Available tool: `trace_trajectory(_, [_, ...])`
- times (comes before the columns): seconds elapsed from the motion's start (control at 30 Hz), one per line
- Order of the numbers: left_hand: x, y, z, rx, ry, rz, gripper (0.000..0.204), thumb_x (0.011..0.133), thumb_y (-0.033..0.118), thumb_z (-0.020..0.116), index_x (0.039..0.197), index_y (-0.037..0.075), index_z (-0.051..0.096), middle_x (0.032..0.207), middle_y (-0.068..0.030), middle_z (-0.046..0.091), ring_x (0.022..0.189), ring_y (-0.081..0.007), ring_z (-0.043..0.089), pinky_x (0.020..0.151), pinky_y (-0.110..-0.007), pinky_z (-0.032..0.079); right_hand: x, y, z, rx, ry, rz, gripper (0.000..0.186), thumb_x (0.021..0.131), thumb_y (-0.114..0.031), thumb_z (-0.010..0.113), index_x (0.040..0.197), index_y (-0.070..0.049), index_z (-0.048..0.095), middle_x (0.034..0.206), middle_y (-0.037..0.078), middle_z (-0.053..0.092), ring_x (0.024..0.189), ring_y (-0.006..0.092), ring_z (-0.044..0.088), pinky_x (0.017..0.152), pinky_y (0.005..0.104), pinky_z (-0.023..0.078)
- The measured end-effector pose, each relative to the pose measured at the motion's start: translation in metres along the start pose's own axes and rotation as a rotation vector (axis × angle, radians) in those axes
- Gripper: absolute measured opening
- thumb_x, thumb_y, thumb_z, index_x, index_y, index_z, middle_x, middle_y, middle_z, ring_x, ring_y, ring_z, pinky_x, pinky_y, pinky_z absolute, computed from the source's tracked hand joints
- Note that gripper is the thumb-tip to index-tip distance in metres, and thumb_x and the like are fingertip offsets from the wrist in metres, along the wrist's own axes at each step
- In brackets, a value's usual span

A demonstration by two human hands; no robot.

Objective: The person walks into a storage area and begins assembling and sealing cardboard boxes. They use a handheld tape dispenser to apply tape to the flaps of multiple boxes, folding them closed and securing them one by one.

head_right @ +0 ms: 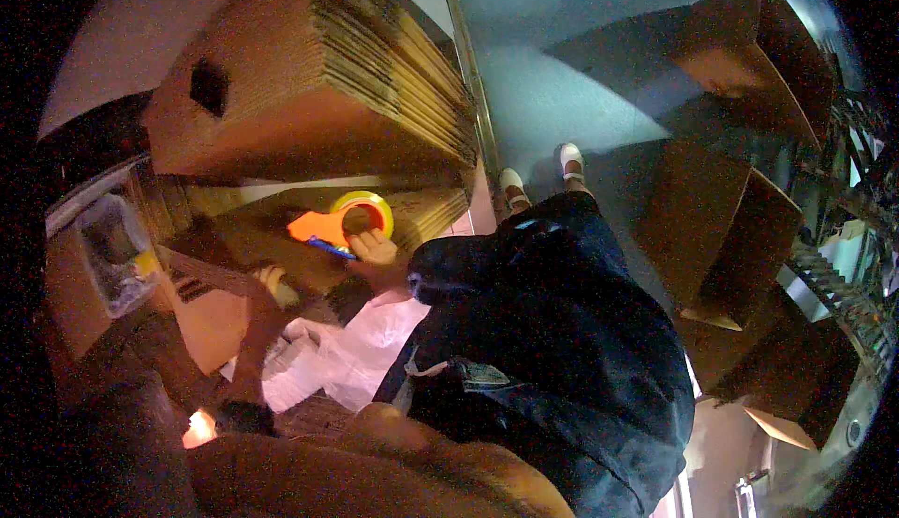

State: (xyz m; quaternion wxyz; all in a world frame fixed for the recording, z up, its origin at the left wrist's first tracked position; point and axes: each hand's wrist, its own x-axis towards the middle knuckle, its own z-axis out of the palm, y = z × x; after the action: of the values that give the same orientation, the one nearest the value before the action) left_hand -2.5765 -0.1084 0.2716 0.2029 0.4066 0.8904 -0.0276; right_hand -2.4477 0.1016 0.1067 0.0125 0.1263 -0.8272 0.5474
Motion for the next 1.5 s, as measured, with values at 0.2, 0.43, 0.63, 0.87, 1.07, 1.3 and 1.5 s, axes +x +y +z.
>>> trace_trajectory(0.2, [-0.036,0.022,0.001,-0.555,-0.099,-0.429,0.073,0.058,0.024,0.079,0.119,0.005,0.043,0.122,-0.0171,0.047,0.11,-0.0402,0.043,0.101,-0.053,0.029,-0.018,-0.035,-0.07,0.064,-0.169,-0.062,0.079,0.053,-0.04,0.078,0.119,-0.004,0.054,0.12,0.031,0.042,0.11,0.0425,0.043,0.094,0.0484,0.035])
trace_trajectory(0.43, [-0.006,0.076,0.029,-0.011,0.005,0.099,0.066,0.06,0.024,0.076,0.116,0.003,0.049,0.119,-0.0158,0.049,0.112,-0.0363,0.045,0.104,-0.053,0.025,-0.067,0.012,-0.096,-0.137,-0.199,-0.014,0.075,0.052,-0.039,0.078,0.115,-0.006,0.055,0.118,0.029,0.042,0.107,0.0434,0.045,0.091,0.0476,0.039])
trace_trajectory(0.63, [-0.004,0.03,0.014,0.074,0.076,-0.035,0.074,0.061,0.041,0.079,0.116,0.002,0.049,0.116,-0.0171,0.049,0.112,-0.0363,0.044,0.099,-0.049,0.03,-0.084,0.034,-0.089,-0.15,-0.062,-0.169,0.051,0.063,-0.036,0.071,0.099,-0.004,0.055,0.112,0.028,0.044,0.099,0.0433,0.047,0.084,0.0492,0.041])
trace_trajectory(0.87, [-0.015,0.038,-0.003,0.001,0.012,-0.021,0.073,0.061,0.055,0.074,0.108,0.003,0.053,0.107,-0.0189,0.052,0.1,-0.0367,0.046,0.089,-0.047,0.033,-0.09,0.015,-0.112,-0.043,0.142,-0.044,0.041,0.076,-0.039,0.059,0.093,-0.003,0.055,0.095,0.024,0.045,0.088,0.0385,0.048,0.072,0.0463,0.04])
trace_trajectory(1.07, [0.028,0.094,-0.059,0.027,-0.031,0.005,0.07,0.059,0.051,0.076,0.108,0.007,0.051,0.104,-0.0142,0.053,0.099,-0.0343,0.047,0.088,-0.045,0.034,-0.113,-0.015,-0.238,-0.096,0.053,-0.108,0.074,0.064,-0.053,0.072,0.113,-0.001,0.054,0.094,0.022,0.044,0.086,0.0377,0.046,0.073,0.0446,0.038])
trace_trajectory(1.3, [0.102,0.174,-0.128,0.03,-0.035,0.043,0.082,0.053,0.038,0.084,0.116,0.002,0.046,0.107,-0.016,0.052,0.103,-0.0342,0.047,0.093,-0.045,0.032,-0.172,-0.056,-0.393,-0.028,0.498,0.234,0.052,0.07,-0.033,0.076,0.114,-0.011,0.057,0.101,0.018,0.051,0.098,0.037,0.05,0.082,0.0431,0.041])
trace_trajectory(1.5, [0.203,0.228,-0.177,-0.053,-0.151,-0.068,0.081,0.058,0.027,0.084,0.121,-0.001,0.043,0.114,-0.0195,0.053,0.109,-0.0343,0.049,0.094,-0.044,0.037,-0.259,-0.033,-0.446,-0.159,0.852,0.523,0.029,0.079,-0.026,0.067,0.103,-0.009,0.062,0.089,0.015,0.054,0.08,0.0304,0.056,0.07,0.0355,0.046])
